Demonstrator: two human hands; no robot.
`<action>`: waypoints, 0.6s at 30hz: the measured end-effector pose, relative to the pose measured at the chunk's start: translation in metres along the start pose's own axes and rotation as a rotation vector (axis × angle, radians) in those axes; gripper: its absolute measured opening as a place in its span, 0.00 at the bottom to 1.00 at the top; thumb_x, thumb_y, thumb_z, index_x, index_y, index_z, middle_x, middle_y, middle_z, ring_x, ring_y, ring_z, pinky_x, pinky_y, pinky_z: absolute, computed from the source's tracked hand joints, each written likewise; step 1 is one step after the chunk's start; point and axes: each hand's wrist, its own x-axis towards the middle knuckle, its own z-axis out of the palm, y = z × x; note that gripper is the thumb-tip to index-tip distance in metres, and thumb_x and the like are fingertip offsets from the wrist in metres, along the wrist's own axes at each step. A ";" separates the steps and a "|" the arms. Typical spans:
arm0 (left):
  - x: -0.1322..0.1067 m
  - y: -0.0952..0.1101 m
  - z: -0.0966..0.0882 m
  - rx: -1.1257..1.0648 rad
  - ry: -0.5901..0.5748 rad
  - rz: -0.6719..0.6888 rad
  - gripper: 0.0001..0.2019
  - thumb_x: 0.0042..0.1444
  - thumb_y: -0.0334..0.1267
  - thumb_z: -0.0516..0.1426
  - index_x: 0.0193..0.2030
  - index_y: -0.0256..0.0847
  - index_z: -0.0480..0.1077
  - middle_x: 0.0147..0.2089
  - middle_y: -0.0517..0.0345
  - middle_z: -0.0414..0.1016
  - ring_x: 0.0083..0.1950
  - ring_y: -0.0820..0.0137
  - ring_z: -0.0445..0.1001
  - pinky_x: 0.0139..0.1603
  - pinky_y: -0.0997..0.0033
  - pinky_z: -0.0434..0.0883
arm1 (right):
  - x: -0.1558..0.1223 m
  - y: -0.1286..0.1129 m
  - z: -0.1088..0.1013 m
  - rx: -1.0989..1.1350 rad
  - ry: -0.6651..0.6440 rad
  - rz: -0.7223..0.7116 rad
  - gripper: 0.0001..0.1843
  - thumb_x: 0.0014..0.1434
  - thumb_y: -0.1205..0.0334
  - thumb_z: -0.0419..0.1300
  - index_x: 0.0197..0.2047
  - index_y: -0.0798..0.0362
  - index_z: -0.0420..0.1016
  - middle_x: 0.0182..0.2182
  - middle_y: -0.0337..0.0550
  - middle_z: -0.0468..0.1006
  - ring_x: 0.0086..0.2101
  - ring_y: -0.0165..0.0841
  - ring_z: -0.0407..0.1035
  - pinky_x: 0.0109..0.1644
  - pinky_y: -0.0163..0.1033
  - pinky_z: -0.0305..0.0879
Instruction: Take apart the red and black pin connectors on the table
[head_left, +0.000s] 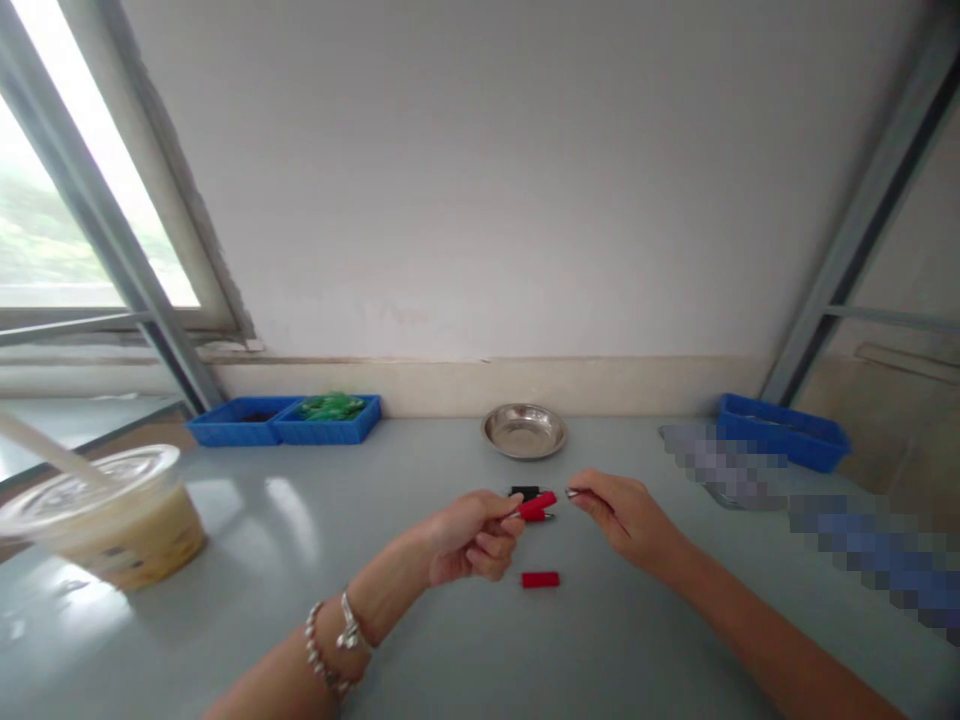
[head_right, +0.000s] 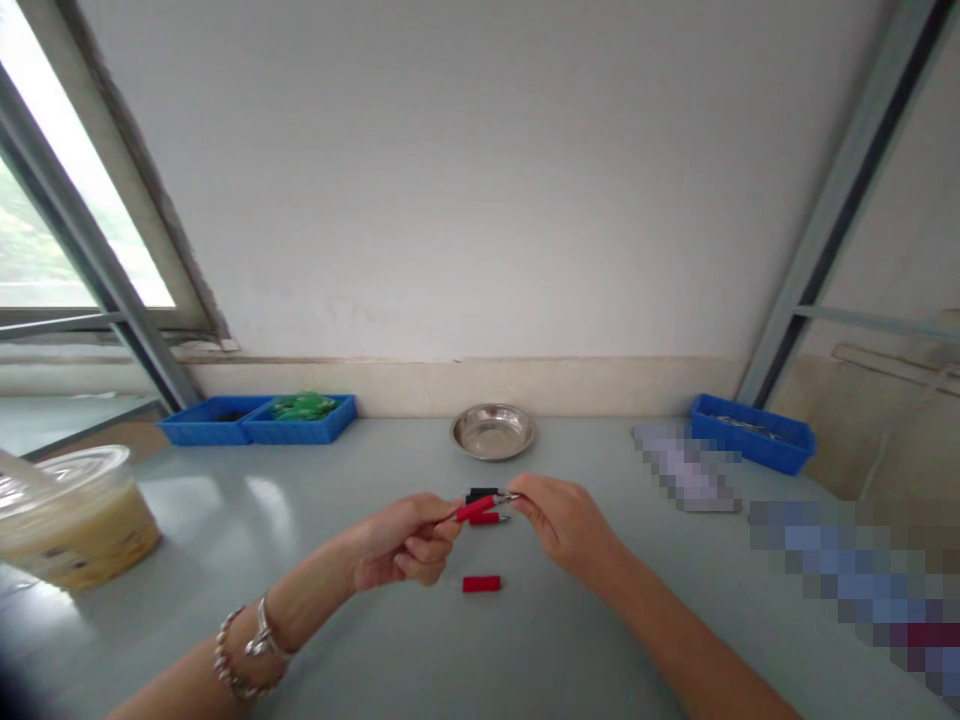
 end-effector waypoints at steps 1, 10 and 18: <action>0.000 0.000 0.001 0.064 0.034 0.039 0.19 0.58 0.44 0.36 0.19 0.39 0.45 0.15 0.69 0.38 0.16 0.78 0.36 0.17 0.76 0.41 | 0.000 0.002 -0.003 -0.022 -0.001 0.030 0.12 0.59 0.58 0.43 0.33 0.53 0.64 0.25 0.41 0.69 0.26 0.29 0.63 0.31 0.32 0.55; 0.006 -0.022 0.000 1.345 0.584 0.318 0.16 0.56 0.44 0.42 0.31 0.40 0.66 0.26 0.55 0.69 0.28 0.67 0.68 0.28 0.72 0.60 | 0.000 0.026 -0.021 -0.480 -0.180 0.261 0.12 0.56 0.61 0.45 0.24 0.54 0.62 0.23 0.42 0.67 0.27 0.30 0.60 0.30 0.35 0.51; 0.005 -0.024 0.002 1.461 0.534 0.299 0.11 0.54 0.41 0.46 0.40 0.43 0.66 0.34 0.51 0.70 0.34 0.62 0.70 0.33 0.65 0.64 | -0.002 0.041 -0.004 -0.541 -0.231 0.103 0.10 0.53 0.63 0.49 0.26 0.56 0.69 0.32 0.47 0.64 0.37 0.34 0.57 0.41 0.39 0.54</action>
